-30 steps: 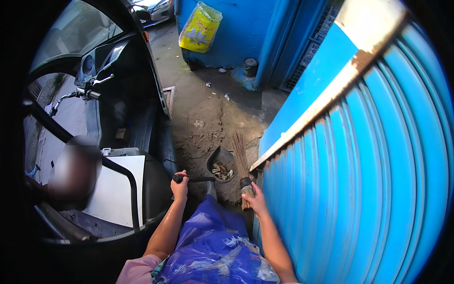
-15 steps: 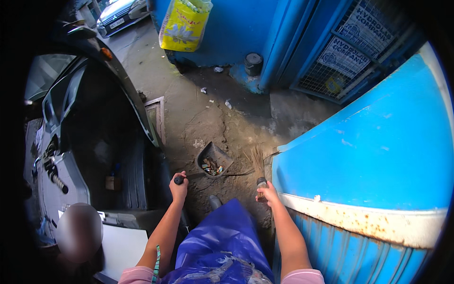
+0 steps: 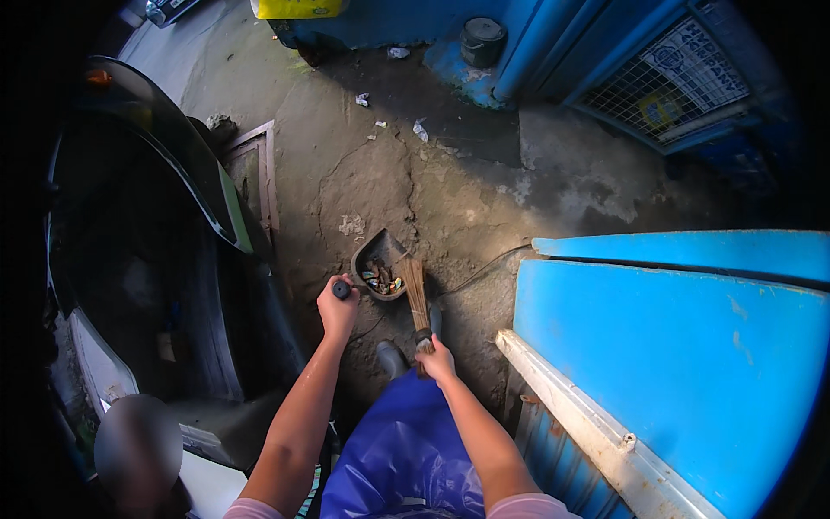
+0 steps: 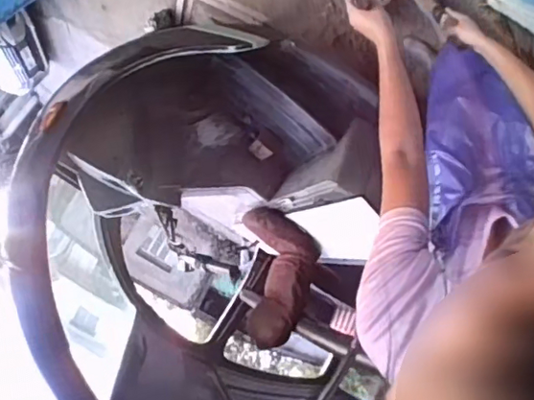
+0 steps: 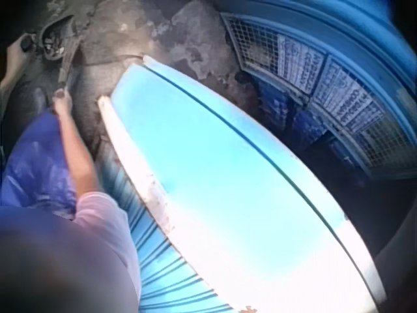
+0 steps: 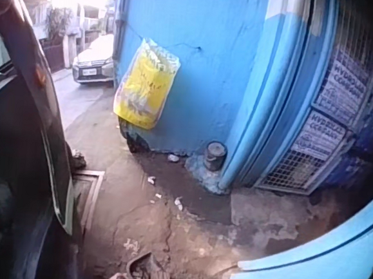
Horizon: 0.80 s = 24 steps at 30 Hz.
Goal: The person sweeps debris from the floor of a three-wheeled vehicle using a broom and dustpan, then moves outside to sweep the ground and deposit the collected debris into a plastic bag. The person finishes by washing their hands at a sink.
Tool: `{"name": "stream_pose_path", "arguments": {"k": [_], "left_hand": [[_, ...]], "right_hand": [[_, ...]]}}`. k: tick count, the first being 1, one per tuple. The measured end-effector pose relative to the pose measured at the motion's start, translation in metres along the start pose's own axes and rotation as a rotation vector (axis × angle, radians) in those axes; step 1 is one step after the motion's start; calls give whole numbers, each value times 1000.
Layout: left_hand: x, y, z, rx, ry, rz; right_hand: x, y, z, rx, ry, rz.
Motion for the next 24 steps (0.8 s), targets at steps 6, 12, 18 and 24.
{"name": "stream_pose_path", "arguments": {"k": [6, 12, 18, 24], "left_hand": [[12, 40, 10, 101, 106, 92], [-12, 45, 19, 250, 137, 41], [-14, 61, 10, 462, 143, 226], [-23, 70, 0, 557, 201, 286]], "right_hand": [[1, 114, 7, 153, 134, -143], [-60, 40, -83, 191, 158, 252], [-70, 31, 15, -146, 352, 256], [-214, 59, -140, 142, 534, 506]]}}
Point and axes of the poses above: each hand's wrist, its own z-axis away from the middle knuckle, its own y-axis out of the back of the hand, x = y × z, the point moved 1 cm from there along -z, towards the middle knuckle, and after that the axes turned 14 degrees about z, right-handed, at the moved point
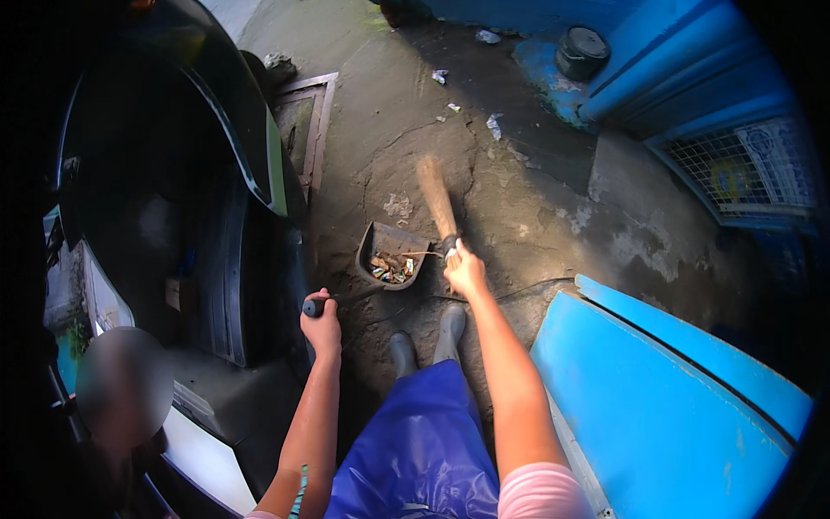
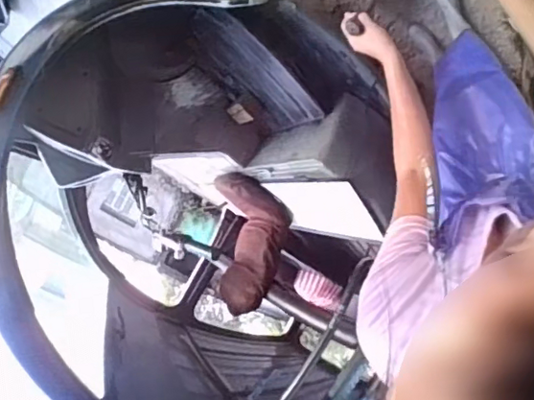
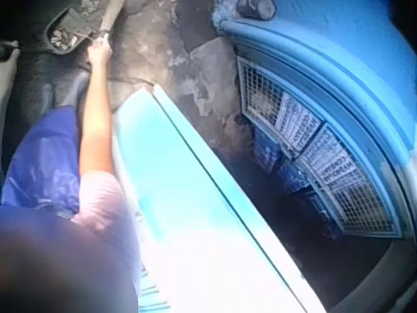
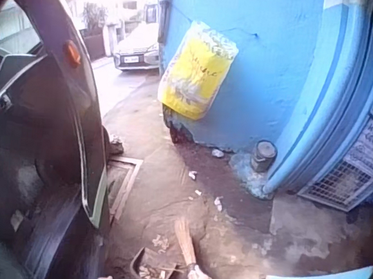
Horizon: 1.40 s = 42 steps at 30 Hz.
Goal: The person sweeps debris from the floor of a three-wheeled vehicle using a broom and dustpan, then moves outside to sweep the ground and deposit the collected debris into a plastic bag. The person finishes by washing their hands at a sink.
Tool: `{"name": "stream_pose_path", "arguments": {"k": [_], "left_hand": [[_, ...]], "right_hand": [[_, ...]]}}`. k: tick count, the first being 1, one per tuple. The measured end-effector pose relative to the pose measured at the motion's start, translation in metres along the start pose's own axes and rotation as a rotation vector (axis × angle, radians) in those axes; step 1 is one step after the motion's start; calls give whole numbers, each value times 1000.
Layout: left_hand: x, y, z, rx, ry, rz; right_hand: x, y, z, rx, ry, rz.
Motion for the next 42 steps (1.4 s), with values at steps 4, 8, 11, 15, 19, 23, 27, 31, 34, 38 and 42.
{"name": "stream_pose_path", "arguments": {"k": [4, 8, 11, 15, 19, 23, 27, 31, 34, 38, 42], "left_hand": [[-6, -13, -17, 41, -18, 25], [5, -9, -18, 47, -13, 36], [13, 2, -9, 87, 31, 36], [10, 11, -11, 141, 51, 19], [0, 5, -23, 168, 7, 50], [1, 14, -17, 140, 46, 27], [7, 40, 1, 98, 29, -14], [5, 59, 8, -27, 39, -116], [0, 65, 4, -116, 33, -215], [0, 80, -4, -139, 23, -223], [-5, 86, 1, -156, 4, -204]], "right_hand": [[-15, -17, -13, -367, 89, 479], [-12, 37, 43, -423, 253, 417], [-15, 76, 36, -435, 105, 276], [-42, 38, -35, -152, 104, 232], [-55, -25, -27, -404, 283, 574], [-37, 24, 29, -559, 337, 408], [-14, 70, 37, -547, 6, 182], [-7, 13, 35, -140, 101, 291], [3, -27, 85, -444, 49, 377], [13, 4, 168, -481, 20, 133], [5, -16, 193, -273, -389, 2]]}}
Point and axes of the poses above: each hand's wrist, its own z-axis away from the middle knuckle, its own y-axis out of the back of the hand, x = y × z, the point moved 1 cm from there along -z, towards the middle knuckle, and after that the axes turned 14 degrees about z, right-handed, at the moved point
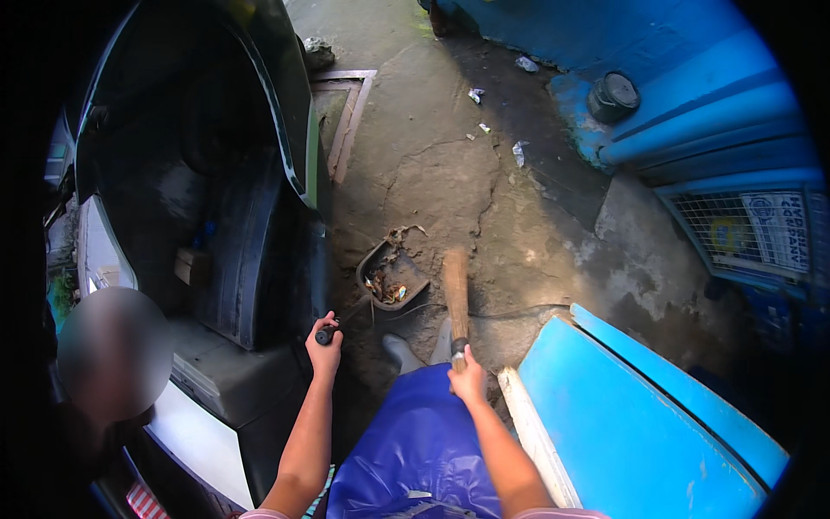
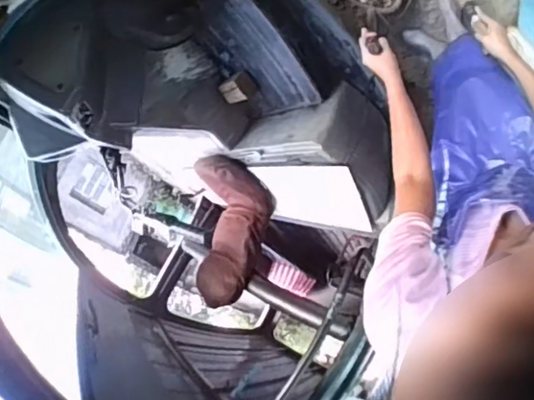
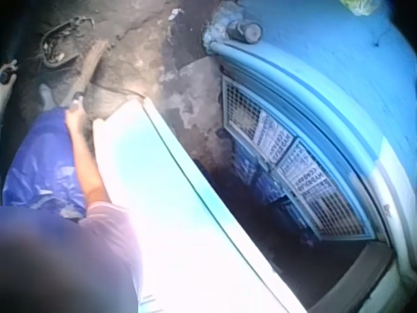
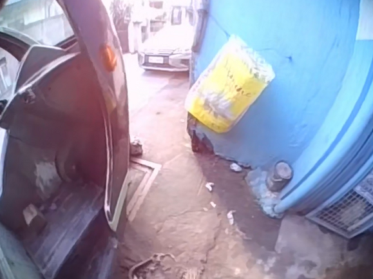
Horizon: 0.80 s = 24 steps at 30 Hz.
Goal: The person sweeps debris from the floor of a three-wheeled vehicle using a broom and dustpan, then moves outside to sweep the ground and deposit the collected debris into a plastic bag. The person finishes by washing their hands at a sink.
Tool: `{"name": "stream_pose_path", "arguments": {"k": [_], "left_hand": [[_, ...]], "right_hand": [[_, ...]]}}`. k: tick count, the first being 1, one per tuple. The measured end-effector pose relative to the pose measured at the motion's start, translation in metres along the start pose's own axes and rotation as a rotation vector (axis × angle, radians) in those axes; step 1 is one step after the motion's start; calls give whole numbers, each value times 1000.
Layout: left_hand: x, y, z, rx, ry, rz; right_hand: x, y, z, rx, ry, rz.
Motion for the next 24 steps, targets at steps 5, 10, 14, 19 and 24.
{"name": "stream_pose_path", "arguments": {"k": [5, 10, 14, 19, 24], "left_hand": [[-5, -7, 6, 82, -51, 79], [-6, -1, 10, 152, 14, 112], [-11, -5, 6, 209, 27, 149], [-22, -6, 0, 218, 41, 174], [-19, 28, 20, 144, 52, 229]], "right_hand": [[-14, -48, -10, -81, 136, 101], [-48, 6, -19, 83, 257, 5], [-124, 17, -95, 228, 255, 225], [-114, -21, -78, -51, 455, 643], [-87, 19, 49, -152, 471, 490]]}}
Point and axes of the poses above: each hand's wrist, its own z-axis away from the middle knuckle, its own y-axis out of the back of the hand, x = y × z, the point moved 1 cm from there along -z, towards the middle knuckle, and after that the axes turned 14 degrees about z, right-handed, at the moved point
